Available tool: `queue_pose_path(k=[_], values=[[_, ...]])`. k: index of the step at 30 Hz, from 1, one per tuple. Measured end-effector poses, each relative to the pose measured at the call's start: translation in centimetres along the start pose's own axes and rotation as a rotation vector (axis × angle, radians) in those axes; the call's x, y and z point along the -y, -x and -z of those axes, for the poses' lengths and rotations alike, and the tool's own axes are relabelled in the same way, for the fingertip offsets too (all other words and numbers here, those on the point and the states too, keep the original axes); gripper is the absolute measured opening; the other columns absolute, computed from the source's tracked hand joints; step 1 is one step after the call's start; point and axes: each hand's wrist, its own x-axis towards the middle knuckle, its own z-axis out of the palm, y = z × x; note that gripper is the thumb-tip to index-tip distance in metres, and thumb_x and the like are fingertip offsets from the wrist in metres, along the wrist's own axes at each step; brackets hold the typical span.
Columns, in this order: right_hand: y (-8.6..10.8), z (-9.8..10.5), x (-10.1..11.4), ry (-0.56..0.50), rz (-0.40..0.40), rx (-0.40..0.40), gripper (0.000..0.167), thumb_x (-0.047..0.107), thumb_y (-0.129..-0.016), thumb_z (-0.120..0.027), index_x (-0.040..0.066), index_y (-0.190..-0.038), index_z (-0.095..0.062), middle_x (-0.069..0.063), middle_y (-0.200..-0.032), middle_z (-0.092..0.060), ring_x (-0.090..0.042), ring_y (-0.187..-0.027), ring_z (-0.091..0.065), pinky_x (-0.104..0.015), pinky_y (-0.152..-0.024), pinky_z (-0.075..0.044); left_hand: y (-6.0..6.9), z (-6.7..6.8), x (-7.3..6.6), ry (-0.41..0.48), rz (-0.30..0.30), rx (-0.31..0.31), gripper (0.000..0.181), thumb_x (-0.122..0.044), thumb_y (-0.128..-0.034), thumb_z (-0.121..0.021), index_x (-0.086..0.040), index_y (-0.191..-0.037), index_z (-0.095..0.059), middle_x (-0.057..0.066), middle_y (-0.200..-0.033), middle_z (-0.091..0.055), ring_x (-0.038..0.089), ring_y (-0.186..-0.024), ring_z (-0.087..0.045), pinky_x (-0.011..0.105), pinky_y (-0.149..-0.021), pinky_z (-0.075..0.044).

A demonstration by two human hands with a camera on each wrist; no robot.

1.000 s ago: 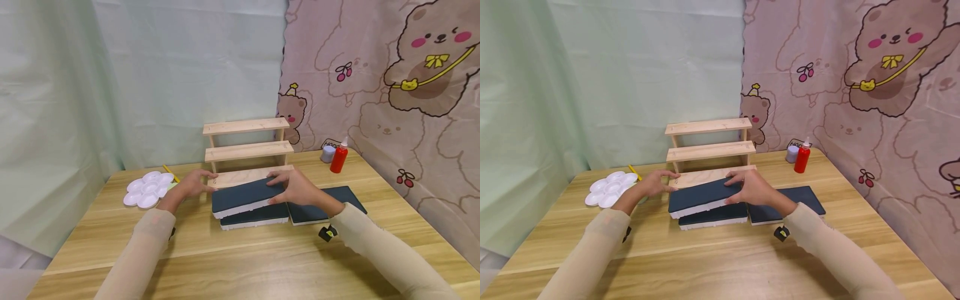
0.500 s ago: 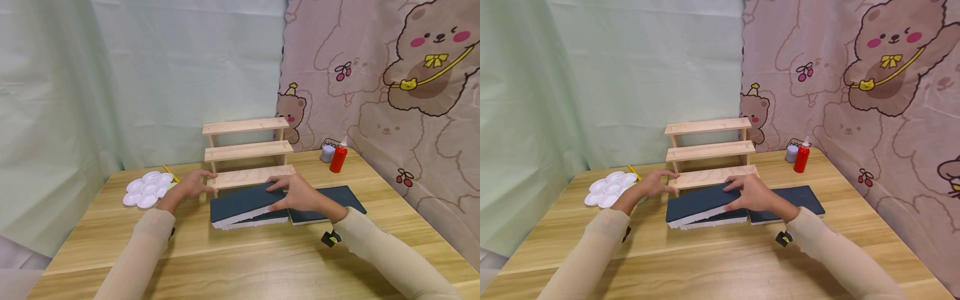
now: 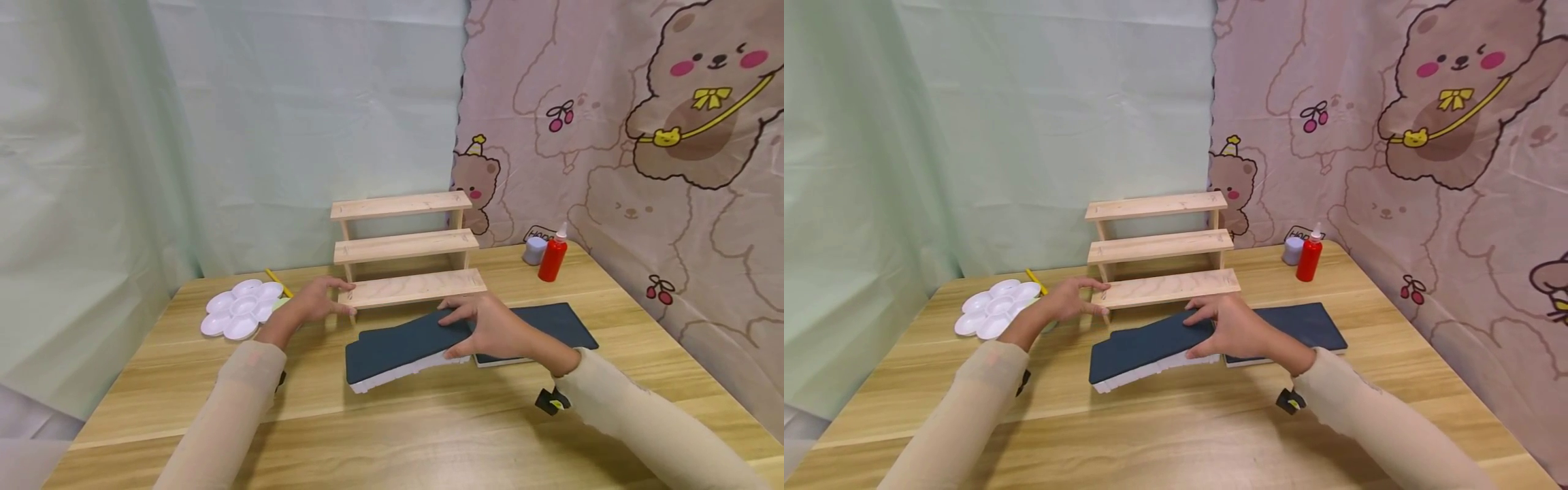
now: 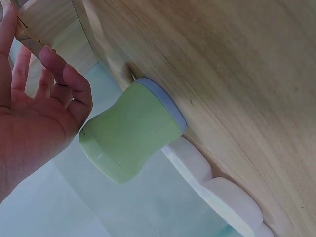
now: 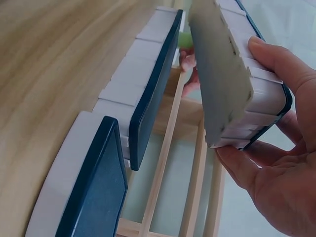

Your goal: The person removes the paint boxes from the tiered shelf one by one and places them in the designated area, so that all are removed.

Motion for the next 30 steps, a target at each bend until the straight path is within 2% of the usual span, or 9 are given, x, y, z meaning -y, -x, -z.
queue_pose_path(k=[4,15,22,30], values=[[0.5,-0.1,0.3,0.01,-0.009,0.012,0.05,0.036,-0.071,-0.09,0.012,-0.112,-0.077,-0.011,-0.133,-0.062,-0.03,-0.128,-0.054,-0.052,-0.102,-0.045,0.1,0.0,0.0,-0.004,0.002,-0.002,0.062,-0.031,-0.0821,-0.082,-0.01,-0.137,-0.061,0.019,-0.14,-0.054,0.042,-0.136,-0.039,0.056,-0.108,-0.036],[1.5,-0.3,1.0,0.036,-0.018,0.036,0.049,0.038,-0.07,-0.09,0.016,-0.112,-0.077,-0.009,-0.136,-0.061,-0.032,-0.128,-0.054,-0.055,-0.101,-0.044,-0.1,0.0,-0.1,0.008,0.021,0.0,0.063,-0.031,-0.0816,-0.083,-0.012,-0.137,-0.06,0.018,-0.141,-0.053,0.042,-0.137,-0.038,0.056,-0.108,-0.035],[1.9,-0.3,1.2,0.05,0.023,0.026,0.05,0.04,-0.069,-0.09,0.015,-0.111,-0.078,-0.011,-0.133,-0.062,-0.029,-0.125,-0.056,-0.052,-0.099,-0.047,0.0,-0.1,-0.4,0.027,0.043,-0.004,0.061,-0.028,-0.0823,-0.082,-0.011,-0.137,-0.061,0.018,-0.142,-0.051,0.041,-0.138,-0.037,0.057,-0.11,-0.034],[2.3,-0.5,1.8,0.055,0.032,0.033,0.049,0.038,-0.069,-0.091,0.015,-0.111,-0.078,-0.008,-0.133,-0.063,-0.027,-0.127,-0.055,-0.05,-0.1,-0.047,0.1,0.0,-0.4,0.014,0.022,0.0,0.06,-0.03,-0.0838,-0.081,-0.011,-0.137,-0.06,0.018,-0.142,-0.052,0.042,-0.137,-0.038,0.058,-0.108,-0.035]])
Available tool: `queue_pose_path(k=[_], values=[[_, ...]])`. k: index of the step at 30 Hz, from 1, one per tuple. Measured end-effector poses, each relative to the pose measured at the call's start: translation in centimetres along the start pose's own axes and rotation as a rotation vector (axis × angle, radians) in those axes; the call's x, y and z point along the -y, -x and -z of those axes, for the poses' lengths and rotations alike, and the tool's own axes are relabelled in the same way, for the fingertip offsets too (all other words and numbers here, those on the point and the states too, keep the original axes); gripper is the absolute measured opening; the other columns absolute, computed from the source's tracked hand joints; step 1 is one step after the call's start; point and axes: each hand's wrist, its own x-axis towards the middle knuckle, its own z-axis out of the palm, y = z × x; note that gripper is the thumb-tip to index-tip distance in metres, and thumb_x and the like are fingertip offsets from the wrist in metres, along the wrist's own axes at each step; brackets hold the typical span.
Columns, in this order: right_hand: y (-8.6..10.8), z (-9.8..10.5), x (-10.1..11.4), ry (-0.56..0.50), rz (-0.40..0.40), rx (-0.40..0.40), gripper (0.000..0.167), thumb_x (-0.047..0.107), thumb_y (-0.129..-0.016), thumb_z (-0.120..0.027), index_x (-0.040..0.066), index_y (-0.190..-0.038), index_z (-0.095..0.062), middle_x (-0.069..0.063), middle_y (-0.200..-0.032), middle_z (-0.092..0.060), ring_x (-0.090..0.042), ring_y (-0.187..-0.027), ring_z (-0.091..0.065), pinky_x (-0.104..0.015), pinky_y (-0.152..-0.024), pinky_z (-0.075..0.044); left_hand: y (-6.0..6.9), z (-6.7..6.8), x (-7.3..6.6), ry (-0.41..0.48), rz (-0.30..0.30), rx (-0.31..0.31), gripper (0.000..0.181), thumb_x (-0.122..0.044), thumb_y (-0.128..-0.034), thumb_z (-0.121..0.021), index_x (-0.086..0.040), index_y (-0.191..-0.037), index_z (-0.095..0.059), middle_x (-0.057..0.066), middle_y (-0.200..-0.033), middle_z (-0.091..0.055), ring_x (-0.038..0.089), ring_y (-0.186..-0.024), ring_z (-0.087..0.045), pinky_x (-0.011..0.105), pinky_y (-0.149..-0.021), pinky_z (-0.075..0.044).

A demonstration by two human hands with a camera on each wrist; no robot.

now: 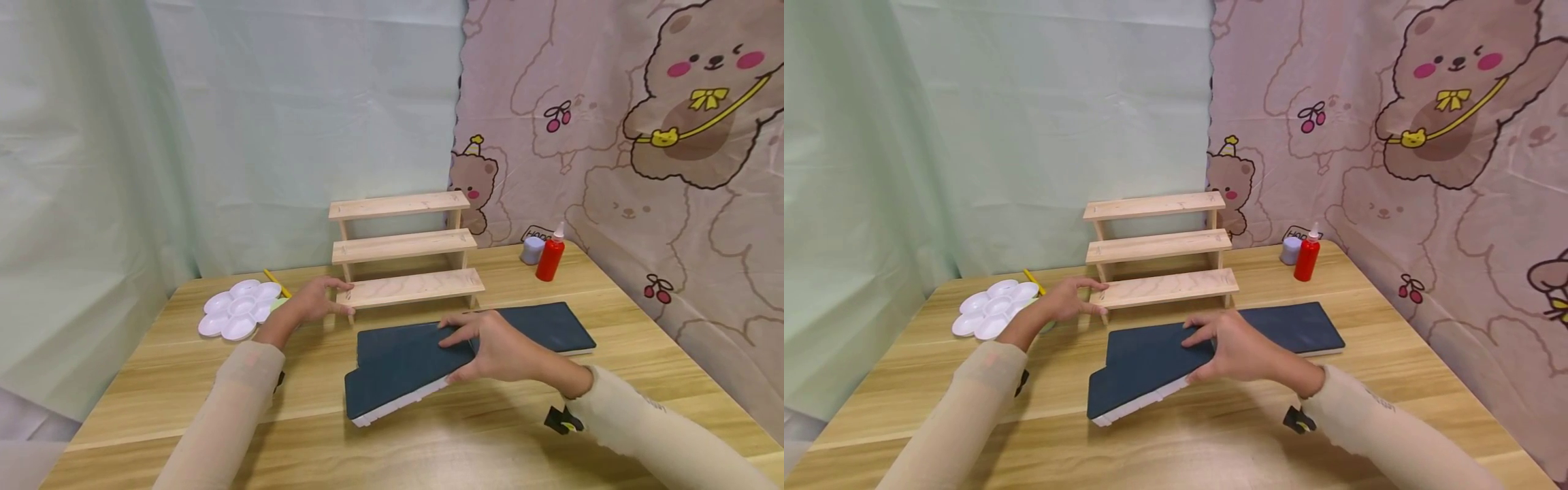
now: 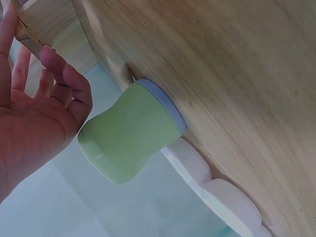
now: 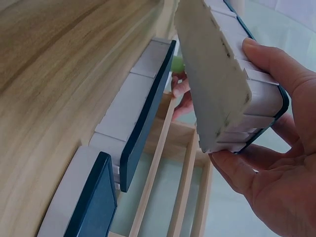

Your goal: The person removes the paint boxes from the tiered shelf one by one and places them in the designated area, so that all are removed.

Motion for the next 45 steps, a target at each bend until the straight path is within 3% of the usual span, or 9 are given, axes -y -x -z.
queue_pose_path(k=[6,24,31,37,45], values=[[0.4,-0.2,0.4,-0.014,-0.007,0.011,0.05,0.038,-0.07,-0.09,0.014,-0.111,-0.078,-0.006,-0.132,-0.063,-0.026,-0.127,-0.055,-0.046,-0.098,-0.049,0.1,0.0,0.0,-0.008,-0.009,0.0,0.06,-0.03,-0.0838,-0.081,-0.011,-0.137,-0.06,0.017,-0.14,-0.053,0.042,-0.136,-0.039,0.057,-0.108,-0.035],[1.7,-0.7,0.4,-0.019,-0.038,0.02,0.047,0.036,-0.069,-0.091,0.015,-0.11,-0.078,-0.006,-0.131,-0.063,-0.031,-0.13,-0.052,-0.051,-0.099,-0.047,0.0,0.1,0.1,-0.011,-0.012,-0.001,0.062,-0.031,-0.0829,-0.082,-0.011,-0.137,-0.06,0.018,-0.141,-0.053,0.042,-0.136,-0.039,0.058,-0.108,-0.034],[2.2,-1.1,0.3,-0.009,-0.05,0.039,0.051,0.037,-0.07,-0.09,0.014,-0.113,-0.076,-0.005,-0.129,-0.063,-0.029,-0.125,-0.055,-0.051,-0.098,-0.048,0.2,0.1,0.1,0.006,-0.015,-0.004,0.062,-0.031,-0.0825,-0.082,-0.011,-0.137,-0.061,0.018,-0.141,-0.053,0.042,-0.137,-0.038,0.058,-0.109,-0.034],[2.5,-1.5,-0.1,-0.03,-0.068,0.091,0.053,0.037,-0.07,-0.09,0.018,-0.117,-0.074,-0.002,-0.125,-0.055,-0.022,-0.116,-0.052,-0.045,-0.095,-0.048,0.3,0.1,0.0,0.003,-0.013,0.001,0.062,-0.031,-0.0836,-0.081,-0.01,-0.138,-0.06,0.019,-0.142,-0.052,0.043,-0.137,-0.037,0.058,-0.109,-0.033],[2.8,-1.9,-0.6,-0.03,-0.083,0.082,0.054,0.038,-0.068,-0.092,0.02,-0.115,-0.074,0.002,-0.122,-0.055,-0.021,-0.114,-0.053,-0.046,-0.096,-0.047,0.4,0.1,-0.1,0.002,-0.012,0.004,0.061,-0.03,-0.0837,-0.081,-0.01,-0.138,-0.06,0.019,-0.145,-0.049,0.043,-0.139,-0.035,0.058,-0.109,-0.033]])
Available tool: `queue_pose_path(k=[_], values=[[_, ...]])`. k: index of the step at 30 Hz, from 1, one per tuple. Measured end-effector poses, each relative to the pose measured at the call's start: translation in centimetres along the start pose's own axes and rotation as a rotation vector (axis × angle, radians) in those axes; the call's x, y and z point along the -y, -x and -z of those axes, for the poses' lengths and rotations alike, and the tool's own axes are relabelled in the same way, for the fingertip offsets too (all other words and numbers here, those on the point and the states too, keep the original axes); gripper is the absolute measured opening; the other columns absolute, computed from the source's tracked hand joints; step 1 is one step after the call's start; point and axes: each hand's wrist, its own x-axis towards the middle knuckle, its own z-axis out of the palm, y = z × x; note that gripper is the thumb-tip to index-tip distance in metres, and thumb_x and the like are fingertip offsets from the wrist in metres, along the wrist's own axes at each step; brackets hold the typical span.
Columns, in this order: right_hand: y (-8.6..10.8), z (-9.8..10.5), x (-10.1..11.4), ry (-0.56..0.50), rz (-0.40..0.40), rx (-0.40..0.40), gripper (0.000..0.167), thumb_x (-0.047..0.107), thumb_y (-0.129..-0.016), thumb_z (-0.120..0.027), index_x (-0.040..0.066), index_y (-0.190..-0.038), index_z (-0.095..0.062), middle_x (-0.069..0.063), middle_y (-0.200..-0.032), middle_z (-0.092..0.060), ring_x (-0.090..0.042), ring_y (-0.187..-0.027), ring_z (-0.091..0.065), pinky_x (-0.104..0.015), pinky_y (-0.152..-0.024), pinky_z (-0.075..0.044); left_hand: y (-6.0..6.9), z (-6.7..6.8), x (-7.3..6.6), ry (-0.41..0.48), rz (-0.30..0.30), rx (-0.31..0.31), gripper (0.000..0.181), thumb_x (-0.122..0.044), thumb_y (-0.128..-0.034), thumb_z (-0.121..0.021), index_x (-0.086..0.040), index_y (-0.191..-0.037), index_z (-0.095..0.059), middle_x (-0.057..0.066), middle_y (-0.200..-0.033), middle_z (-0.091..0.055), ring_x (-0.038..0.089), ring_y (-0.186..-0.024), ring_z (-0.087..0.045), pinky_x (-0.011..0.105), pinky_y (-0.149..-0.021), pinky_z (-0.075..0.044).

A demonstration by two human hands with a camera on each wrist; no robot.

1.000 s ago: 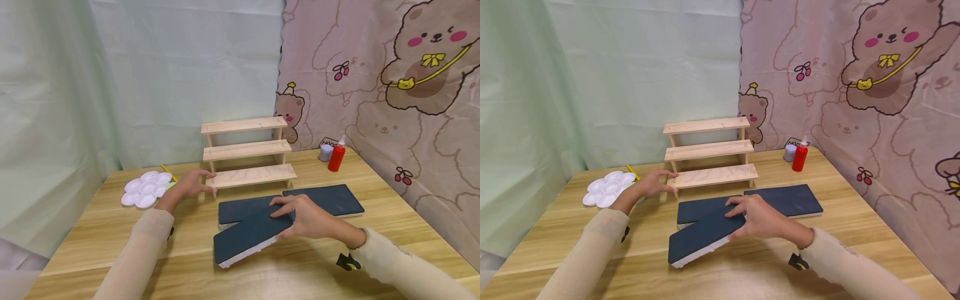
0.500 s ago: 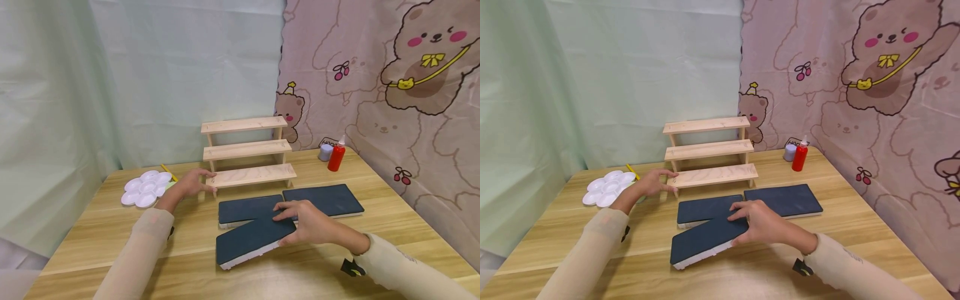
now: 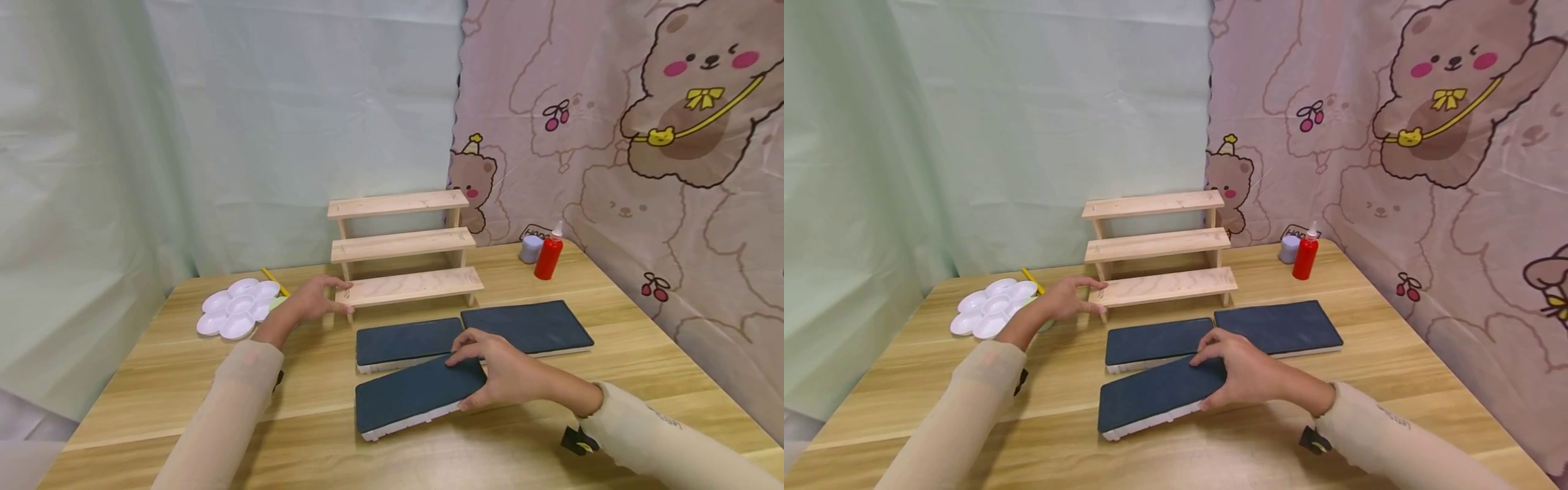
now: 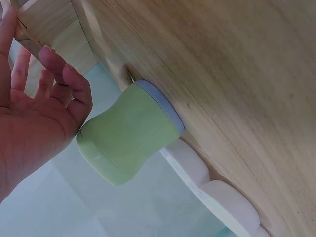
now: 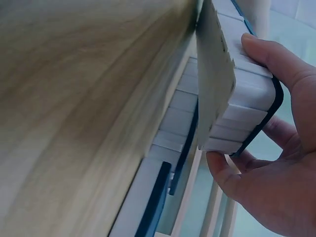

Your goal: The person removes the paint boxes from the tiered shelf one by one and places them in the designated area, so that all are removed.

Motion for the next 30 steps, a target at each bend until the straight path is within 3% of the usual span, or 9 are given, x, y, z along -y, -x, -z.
queue_pose_path(k=[8,23,30], values=[[0.3,-0.4,-0.6,-0.004,-0.041,-0.008,0.055,0.04,-0.067,-0.092,0.019,-0.115,-0.073,0.005,-0.119,-0.054,-0.02,-0.112,-0.053,-0.044,-0.093,-0.048,-0.2,0.0,0.0,-0.009,-0.003,-0.006,0.062,-0.032,-0.0832,-0.081,-0.009,-0.137,-0.06,0.02,-0.144,-0.049,0.043,-0.138,-0.036,0.058,-0.109,-0.033],[0.6,-1.6,-1.1,0.029,-0.02,-0.035,0.053,0.037,-0.069,-0.091,0.016,-0.114,-0.072,0.005,-0.118,-0.053,-0.019,-0.108,-0.055,-0.038,-0.091,-0.05,0.0,0.1,-0.1,-0.009,0.001,0.002,0.062,-0.031,-0.0841,-0.081,-0.01,-0.138,-0.059,0.019,-0.144,-0.05,0.043,-0.138,-0.037,0.058,-0.109,-0.034],[0.6,-2.2,-1.3,0.023,-0.027,-0.052,0.054,0.036,-0.068,-0.092,0.014,-0.113,-0.071,0.003,-0.118,-0.055,-0.022,-0.11,-0.056,-0.041,-0.091,-0.05,-0.3,0.0,-0.2,-0.02,0.007,0.002,0.063,-0.034,-0.083,-0.081,-0.01,-0.137,-0.06,0.019,-0.143,-0.051,0.043,-0.137,-0.037,0.057,-0.109,-0.034]])
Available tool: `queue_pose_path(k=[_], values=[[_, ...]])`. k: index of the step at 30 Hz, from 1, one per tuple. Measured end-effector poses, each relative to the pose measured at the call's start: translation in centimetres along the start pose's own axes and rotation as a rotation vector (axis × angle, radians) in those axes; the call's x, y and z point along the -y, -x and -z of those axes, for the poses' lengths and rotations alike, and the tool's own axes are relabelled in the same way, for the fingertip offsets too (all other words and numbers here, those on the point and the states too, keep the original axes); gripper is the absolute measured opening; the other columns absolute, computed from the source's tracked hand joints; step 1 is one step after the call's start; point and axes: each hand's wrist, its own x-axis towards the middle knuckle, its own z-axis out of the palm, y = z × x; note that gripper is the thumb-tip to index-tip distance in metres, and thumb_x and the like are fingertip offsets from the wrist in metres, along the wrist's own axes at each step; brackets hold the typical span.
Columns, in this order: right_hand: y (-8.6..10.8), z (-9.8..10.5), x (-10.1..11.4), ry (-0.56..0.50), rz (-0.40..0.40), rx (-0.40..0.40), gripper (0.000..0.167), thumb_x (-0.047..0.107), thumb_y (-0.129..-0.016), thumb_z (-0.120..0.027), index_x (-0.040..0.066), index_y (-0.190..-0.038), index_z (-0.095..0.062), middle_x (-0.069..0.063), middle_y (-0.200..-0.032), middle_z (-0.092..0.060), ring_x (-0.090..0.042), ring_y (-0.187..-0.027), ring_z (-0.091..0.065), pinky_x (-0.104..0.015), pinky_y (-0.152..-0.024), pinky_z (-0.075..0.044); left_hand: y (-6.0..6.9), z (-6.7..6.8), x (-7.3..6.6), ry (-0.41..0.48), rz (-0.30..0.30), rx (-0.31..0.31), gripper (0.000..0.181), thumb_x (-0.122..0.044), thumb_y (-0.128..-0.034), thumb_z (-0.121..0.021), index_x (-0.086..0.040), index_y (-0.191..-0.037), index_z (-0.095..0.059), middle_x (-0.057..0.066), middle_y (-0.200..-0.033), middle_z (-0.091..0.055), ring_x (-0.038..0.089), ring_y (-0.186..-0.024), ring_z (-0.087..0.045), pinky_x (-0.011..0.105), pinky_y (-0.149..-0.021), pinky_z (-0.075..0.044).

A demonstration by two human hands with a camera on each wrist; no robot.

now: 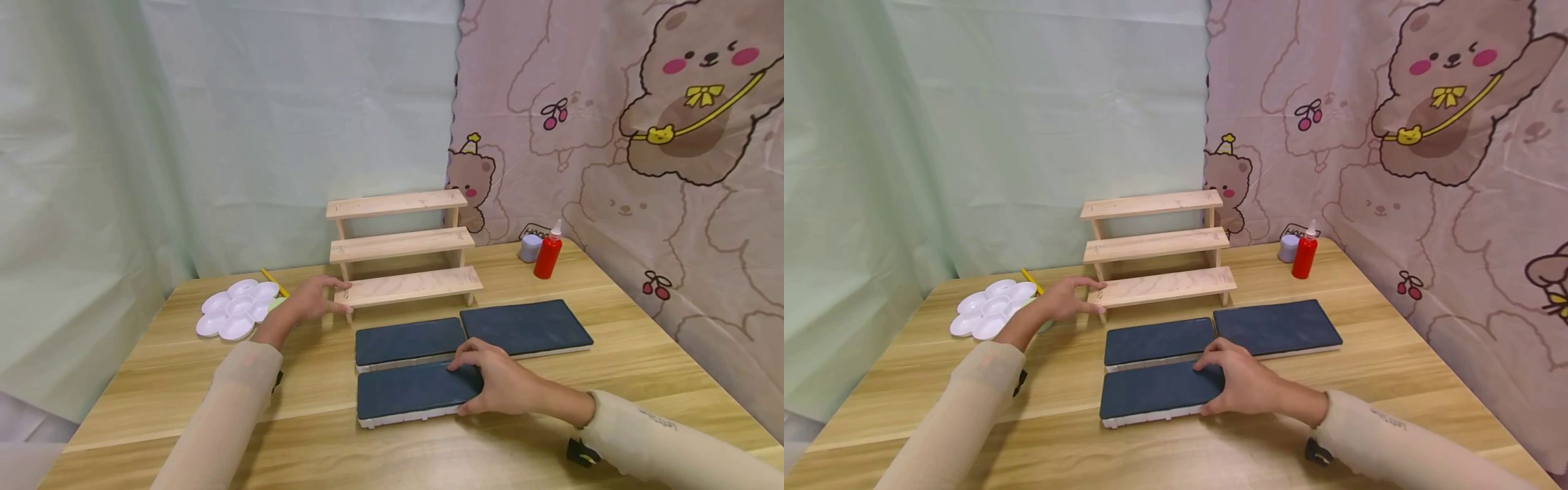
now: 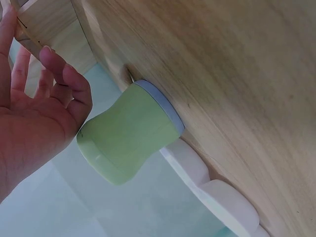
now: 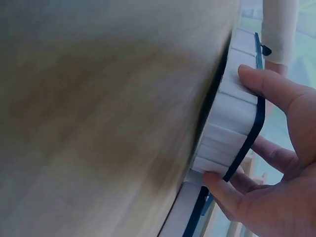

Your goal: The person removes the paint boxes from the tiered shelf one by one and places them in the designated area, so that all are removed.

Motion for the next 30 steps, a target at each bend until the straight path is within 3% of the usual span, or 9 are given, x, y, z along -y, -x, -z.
queue_pose_path(k=[12,17,25,28,30], values=[[0.1,-0.2,-0.1,-0.005,-0.034,0.003,0.057,0.036,-0.065,-0.094,0.014,-0.113,-0.072,0.002,-0.119,-0.056,-0.023,-0.11,-0.056,-0.043,-0.092,-0.049,-0.1,-0.2,0.2,0.01,-0.013,-0.002,0.062,-0.034,-0.0833,-0.081,-0.01,-0.137,-0.06,0.019,-0.143,-0.051,0.043,-0.137,-0.037,0.058,-0.109,-0.034],[0.0,-0.1,-0.3,0.006,-0.004,-0.013,0.057,0.038,-0.066,-0.093,0.012,-0.112,-0.073,-0.001,-0.119,-0.058,-0.025,-0.11,-0.057,-0.044,-0.091,-0.05,-0.1,-0.1,0.2,-0.005,-0.038,-0.006,0.06,-0.032,-0.0851,-0.08,-0.008,-0.137,-0.06,0.02,-0.142,-0.052,0.043,-0.136,-0.039,0.058,-0.109,-0.034],[-0.2,0.4,-0.3,-0.023,-0.018,-0.054,0.055,0.035,-0.066,-0.093,0.014,-0.112,-0.073,-0.001,-0.122,-0.059,-0.016,-0.094,-0.059,-0.031,-0.079,-0.051,-0.4,-0.4,0.5,-0.069,-0.101,-0.022,0.057,-0.028,-0.0862,-0.079,-0.005,-0.135,-0.061,0.022,-0.138,-0.055,0.043,-0.13,-0.045,0.056,-0.105,-0.038],[-0.6,1.0,-0.1,-0.042,-0.031,-0.079,0.051,0.032,-0.069,-0.092,0.013,-0.113,-0.073,-0.003,-0.122,-0.06,-0.02,-0.097,-0.061,-0.035,-0.078,-0.053,-0.4,-0.4,0.5,-0.116,-0.142,-0.041,0.056,-0.023,-0.086,-0.079,-0.002,-0.134,-0.061,0.025,-0.136,-0.055,0.044,-0.126,-0.049,0.056,-0.103,-0.041],[-0.9,1.4,-0.1,-0.045,-0.036,-0.096,0.049,0.032,-0.072,-0.09,0.011,-0.113,-0.073,-0.005,-0.123,-0.061,-0.024,-0.109,-0.059,-0.039,-0.081,-0.054,-0.3,-0.5,0.3,-0.143,-0.163,-0.052,0.056,-0.02,-0.0856,-0.079,0.001,-0.134,-0.06,0.028,-0.134,-0.054,0.045,-0.123,-0.05,0.057,-0.101,-0.042]])
